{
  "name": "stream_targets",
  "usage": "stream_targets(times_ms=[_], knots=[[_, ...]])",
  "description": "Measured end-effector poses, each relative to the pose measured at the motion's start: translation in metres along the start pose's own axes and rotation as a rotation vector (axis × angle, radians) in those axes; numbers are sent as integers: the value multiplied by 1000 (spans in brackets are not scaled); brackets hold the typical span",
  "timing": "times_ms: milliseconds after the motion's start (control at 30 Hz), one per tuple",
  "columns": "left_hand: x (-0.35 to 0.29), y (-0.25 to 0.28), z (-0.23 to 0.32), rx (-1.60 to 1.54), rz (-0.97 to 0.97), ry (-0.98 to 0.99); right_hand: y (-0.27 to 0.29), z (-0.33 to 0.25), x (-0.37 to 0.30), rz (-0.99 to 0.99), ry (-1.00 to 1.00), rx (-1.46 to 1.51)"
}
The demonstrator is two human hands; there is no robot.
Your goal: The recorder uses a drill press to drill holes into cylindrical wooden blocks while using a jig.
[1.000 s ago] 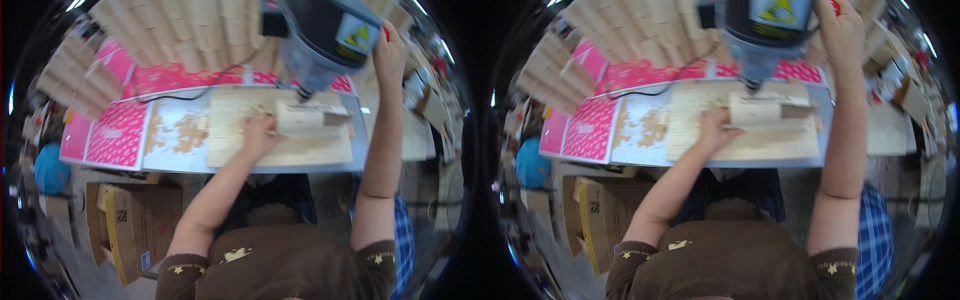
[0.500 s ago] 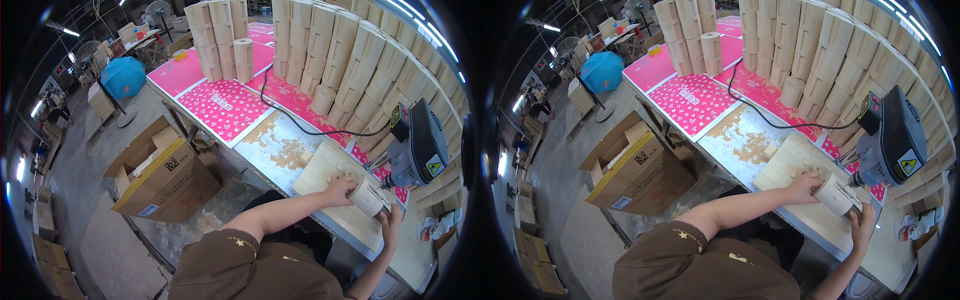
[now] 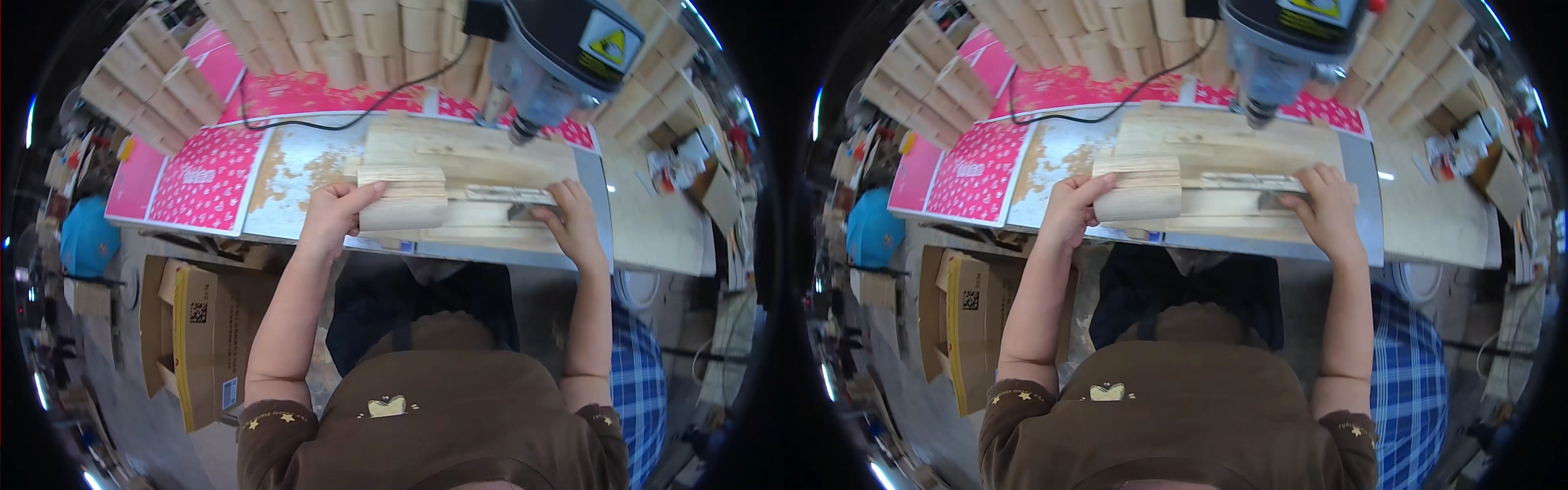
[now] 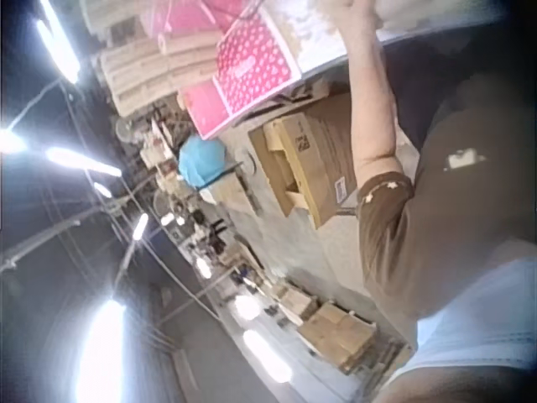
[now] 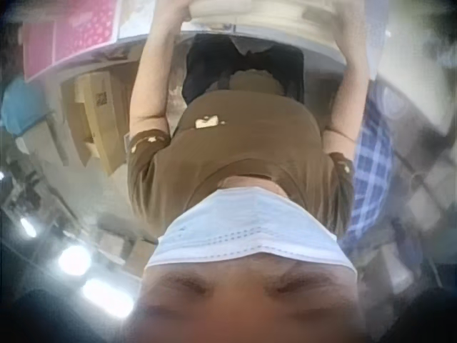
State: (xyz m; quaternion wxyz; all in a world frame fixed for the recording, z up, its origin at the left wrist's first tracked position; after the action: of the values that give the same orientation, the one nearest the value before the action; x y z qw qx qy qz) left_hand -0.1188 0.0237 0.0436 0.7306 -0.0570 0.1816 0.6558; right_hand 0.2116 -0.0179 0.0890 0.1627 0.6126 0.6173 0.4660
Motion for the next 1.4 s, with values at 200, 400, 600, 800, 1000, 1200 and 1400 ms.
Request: stream_targets(times_ms=[200, 400, 600, 800, 1000, 1200, 1400], knots=[[-2, -30, -3, 7, -48, 58, 5, -14, -4, 8, -4, 10], [9, -40, -5, -25, -119, 44, 13, -14, -11, 53, -28, -17], [4, -80, -9, -32, -222, 64, 8, -26, -17, 25, -50, -44], [0, -122, -6, 43, -341, -172, 10, -12, -14, 65, -18, -63], [13, -125, 14, 663, 39, -799, 13, 21, 20, 126, -56, -56], [43, -103, 11, 843, 263, -879, -13, 15, 37, 139, 106, -101], [50, -102, 2, 839, 170, -857, 35, 6, 41, 438, 163, 596]])
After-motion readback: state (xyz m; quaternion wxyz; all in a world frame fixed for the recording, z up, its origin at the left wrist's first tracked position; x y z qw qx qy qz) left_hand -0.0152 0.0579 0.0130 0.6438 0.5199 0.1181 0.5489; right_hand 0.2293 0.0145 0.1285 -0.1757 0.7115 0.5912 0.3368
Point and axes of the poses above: each hand's wrist, its own x-axis towards the middle knuckle, its own y-axis out of the back of the hand, z = x × y, the point moved 7 cm from there along x, towards the middle knuckle, and after that the axes turned 14 degrees about x, right-handed, at the moved point
